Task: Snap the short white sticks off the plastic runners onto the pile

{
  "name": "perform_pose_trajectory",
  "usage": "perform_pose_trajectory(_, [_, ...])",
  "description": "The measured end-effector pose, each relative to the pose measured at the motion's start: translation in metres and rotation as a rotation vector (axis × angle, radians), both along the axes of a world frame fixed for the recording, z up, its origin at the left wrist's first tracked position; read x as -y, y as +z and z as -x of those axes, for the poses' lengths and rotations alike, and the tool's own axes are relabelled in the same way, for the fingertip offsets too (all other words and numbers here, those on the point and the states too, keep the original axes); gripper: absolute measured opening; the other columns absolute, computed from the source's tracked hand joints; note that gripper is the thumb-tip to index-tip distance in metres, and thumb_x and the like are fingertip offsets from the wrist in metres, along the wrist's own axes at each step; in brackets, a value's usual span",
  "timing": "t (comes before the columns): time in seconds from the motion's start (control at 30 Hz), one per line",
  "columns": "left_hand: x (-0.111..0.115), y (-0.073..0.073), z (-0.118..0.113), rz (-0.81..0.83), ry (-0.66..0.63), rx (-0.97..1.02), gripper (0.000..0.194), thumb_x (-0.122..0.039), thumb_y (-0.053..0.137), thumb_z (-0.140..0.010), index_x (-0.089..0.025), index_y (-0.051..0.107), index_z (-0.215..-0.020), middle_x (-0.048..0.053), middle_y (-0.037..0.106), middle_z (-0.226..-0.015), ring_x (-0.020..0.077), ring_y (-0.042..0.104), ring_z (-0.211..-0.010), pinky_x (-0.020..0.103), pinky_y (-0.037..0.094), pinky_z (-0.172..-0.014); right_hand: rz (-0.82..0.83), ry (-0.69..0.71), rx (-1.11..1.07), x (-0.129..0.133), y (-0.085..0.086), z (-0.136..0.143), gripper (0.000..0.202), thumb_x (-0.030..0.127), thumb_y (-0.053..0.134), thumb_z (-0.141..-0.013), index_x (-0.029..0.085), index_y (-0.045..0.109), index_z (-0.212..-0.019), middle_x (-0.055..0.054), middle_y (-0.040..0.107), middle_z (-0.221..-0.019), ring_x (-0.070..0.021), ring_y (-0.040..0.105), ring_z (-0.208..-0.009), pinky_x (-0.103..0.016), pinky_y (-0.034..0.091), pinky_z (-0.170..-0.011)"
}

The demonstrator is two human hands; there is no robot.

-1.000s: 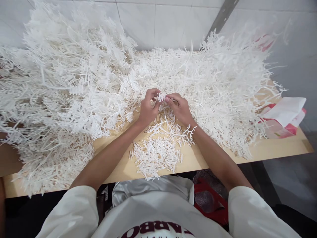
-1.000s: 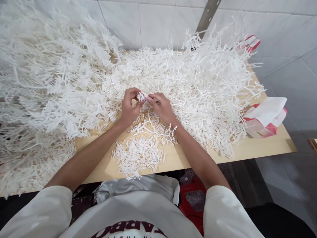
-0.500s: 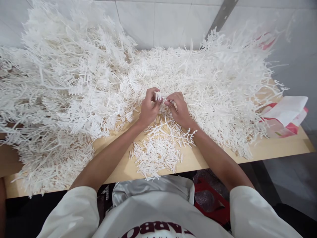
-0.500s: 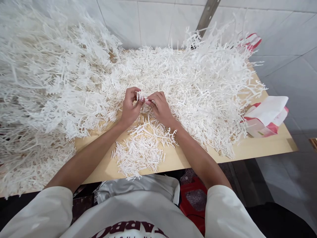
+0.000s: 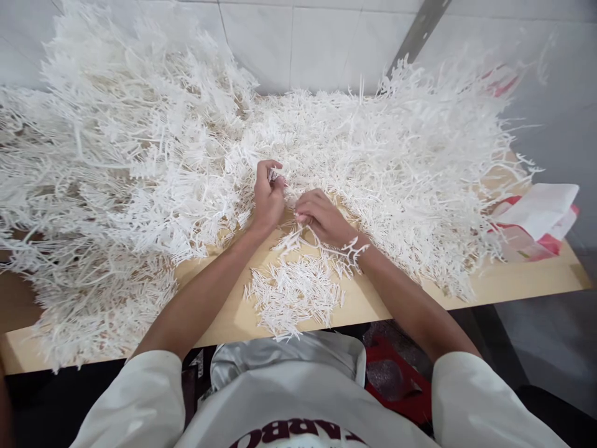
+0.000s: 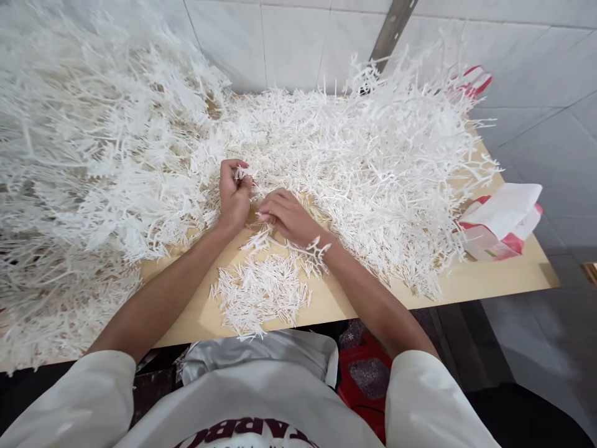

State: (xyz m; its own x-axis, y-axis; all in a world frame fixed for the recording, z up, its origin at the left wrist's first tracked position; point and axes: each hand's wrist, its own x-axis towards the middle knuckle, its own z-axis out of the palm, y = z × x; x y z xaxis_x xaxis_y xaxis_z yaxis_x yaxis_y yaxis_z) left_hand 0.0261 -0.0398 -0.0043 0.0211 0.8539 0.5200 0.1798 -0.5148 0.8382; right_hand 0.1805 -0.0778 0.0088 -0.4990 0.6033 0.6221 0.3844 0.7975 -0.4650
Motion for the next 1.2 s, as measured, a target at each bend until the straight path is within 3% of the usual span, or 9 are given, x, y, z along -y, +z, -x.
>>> perform_pose_trajectory(0.07, [-0.002,0.000,0.001,-0.015,0.001,-0.021,0.027,-0.051,0.044,-0.095,-0.028,0.046,-0.108,0.001,0.052,-0.093,0.0108,0.048,-0.071,0.028,0.042,-0.065,0.070,-0.013,-0.056,0.006,0.000,0.005,0.021,0.042,0.045,-0.098,0.025,0.054,-0.090,-0.001,0.065,-0.090,-0.0163,0.058,-0.090,-0.036,0.048,-0.083])
perform_pose_trajectory(0.2, [0.001,-0.001,-0.003,-0.042,-0.028,-0.083,0.031,-0.054,0.046,-0.093,-0.029,0.046,-0.111,0.001,0.054,-0.093,0.0117,0.052,-0.073,0.029,0.044,-0.068,0.321,-0.334,-0.368,0.007,-0.001,0.003,0.017,0.043,0.050,-0.096,0.027,0.055,-0.097,0.001,0.065,-0.086,-0.0128,0.062,-0.080,-0.032,0.051,-0.077])
perform_pose_trajectory(0.27, [0.003,-0.001,-0.004,-0.045,-0.035,-0.097,0.032,-0.054,0.048,-0.092,-0.029,0.046,-0.112,0.001,0.055,-0.093,0.0123,0.053,-0.074,0.029,0.045,-0.069,0.406,-0.426,-0.499,0.002,-0.002,0.000,0.023,0.048,0.056,-0.092,0.028,0.055,-0.104,0.002,0.065,-0.087,-0.0128,0.064,-0.082,-0.031,0.052,-0.078])
perform_pose_trajectory(0.5, [0.003,0.001,-0.005,-0.109,0.000,-0.102,0.029,-0.050,0.053,-0.091,-0.028,0.048,-0.110,0.001,0.058,-0.093,0.0128,0.056,-0.077,0.029,0.047,-0.071,0.549,-0.421,-0.612,0.000,0.004,0.000,0.046,0.056,0.057,-0.087,0.033,0.045,-0.126,0.000,0.068,-0.088,-0.0143,0.068,-0.076,-0.034,0.056,-0.075])
perform_pose_trajectory(0.63, [0.005,0.001,-0.005,-0.147,-0.001,-0.135,0.029,-0.050,0.052,-0.092,-0.026,0.049,-0.109,0.002,0.060,-0.096,0.0129,0.057,-0.079,0.030,0.048,-0.072,0.547,-0.423,-0.603,0.001,0.006,0.000,0.030,0.054,0.059,-0.087,0.028,0.059,-0.100,0.002,0.067,-0.080,-0.0114,0.063,-0.069,-0.029,0.052,-0.067])
perform_pose_trajectory(0.73, [0.006,0.001,-0.006,-0.158,-0.004,-0.157,0.028,-0.049,0.050,-0.093,-0.026,0.049,-0.109,0.002,0.060,-0.097,0.0129,0.057,-0.081,0.030,0.048,-0.073,0.521,-0.443,-0.504,0.000,0.006,-0.001,0.032,0.055,0.061,-0.085,0.023,0.065,-0.083,0.001,0.065,-0.078,-0.0106,0.058,-0.069,-0.028,0.048,-0.065])
perform_pose_trajectory(0.83, [0.006,0.000,-0.005,-0.165,-0.017,-0.173,0.028,-0.050,0.048,-0.094,-0.027,0.049,-0.109,0.002,0.061,-0.098,0.0134,0.058,-0.083,0.030,0.048,-0.074,0.481,-0.437,-0.445,-0.002,0.007,-0.001,0.033,0.056,0.066,-0.081,0.023,0.065,-0.083,0.000,0.064,-0.084,-0.0104,0.056,-0.070,-0.028,0.046,-0.064])
perform_pose_trajectory(0.97, [0.005,-0.001,-0.004,-0.167,-0.029,-0.174,0.024,-0.048,0.047,-0.095,-0.027,0.049,-0.107,0.002,0.060,-0.098,0.0133,0.057,-0.083,0.031,0.048,-0.075,0.423,-0.388,-0.411,-0.001,0.007,0.000,0.028,0.051,0.061,-0.087,0.024,0.065,-0.083,0.000,0.063,-0.083,-0.0106,0.059,-0.071,-0.028,0.046,-0.065])
perform_pose_trajectory(1.2, [0.010,-0.001,-0.007,-0.247,-0.104,-0.230,0.018,-0.039,0.039,-0.099,-0.026,0.048,-0.108,0.004,0.060,-0.102,0.0138,0.058,-0.092,0.031,0.049,-0.077,0.667,-0.361,-0.505,0.010,0.012,0.007,0.033,0.057,0.046,-0.093,0.025,0.053,-0.092,0.004,0.064,-0.074,-0.0088,0.062,-0.054,-0.025,0.049,-0.054])
